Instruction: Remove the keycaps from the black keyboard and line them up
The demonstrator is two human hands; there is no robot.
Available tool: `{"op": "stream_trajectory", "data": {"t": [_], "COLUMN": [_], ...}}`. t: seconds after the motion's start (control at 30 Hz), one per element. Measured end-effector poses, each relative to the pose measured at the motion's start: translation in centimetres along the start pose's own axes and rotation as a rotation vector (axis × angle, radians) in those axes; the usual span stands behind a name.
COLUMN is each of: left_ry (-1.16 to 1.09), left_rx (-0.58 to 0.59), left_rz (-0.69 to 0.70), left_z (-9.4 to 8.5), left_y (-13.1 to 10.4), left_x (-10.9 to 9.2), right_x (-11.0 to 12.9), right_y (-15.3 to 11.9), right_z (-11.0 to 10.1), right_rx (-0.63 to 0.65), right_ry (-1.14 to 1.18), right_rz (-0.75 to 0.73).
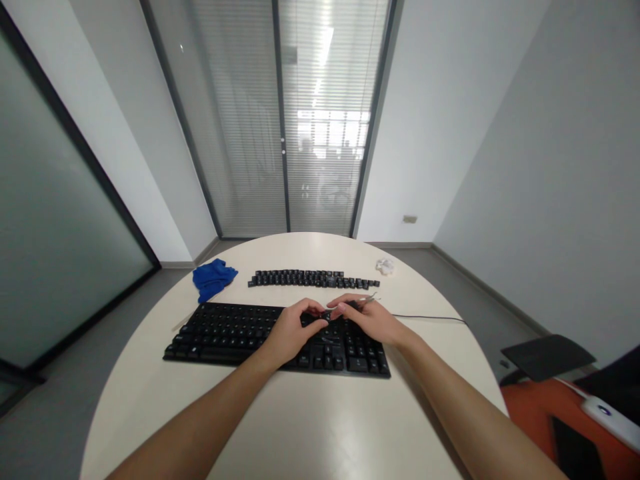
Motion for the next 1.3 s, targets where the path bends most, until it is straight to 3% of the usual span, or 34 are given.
{"op": "stream_trajectory", "data": {"t": [0.67,1.0,1.17,1.3], "left_ry": [0.110,0.281,0.279,0.249], "left_rx": [-0.037,-0.039,0.005,-0.005], "left_rz": [0.132,0.211,0.240,0.189], "left_z": [-0.1,0.2,0.4,0.4], "left_y": [-0.4,-1.1,-1.0,-0.8], "left_x": [-0.6,-1.2,-1.3,-0.9], "right_x": [-1.4,-1.4,-1.3,-1.1], "right_y": [0.4,0.7,0.7,0.6], "right_z": [0.5,0.9,1.2,0.8], "right_rx": [-0.043,-0.026,-0.008,-0.045], "right_ry": [0.134,0.286,0.255,0.096], "right_rz": [0.027,0.061,0.076,0.043]}}
Point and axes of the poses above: each hand's wrist, its own y-axis towards the middle knuckle, its own z-axis out of the palm, x = y × z, the point moved 4 cm from there along y, towards the middle knuckle, and after that the axes turned 4 degrees about -z, right-handed, at the moved point
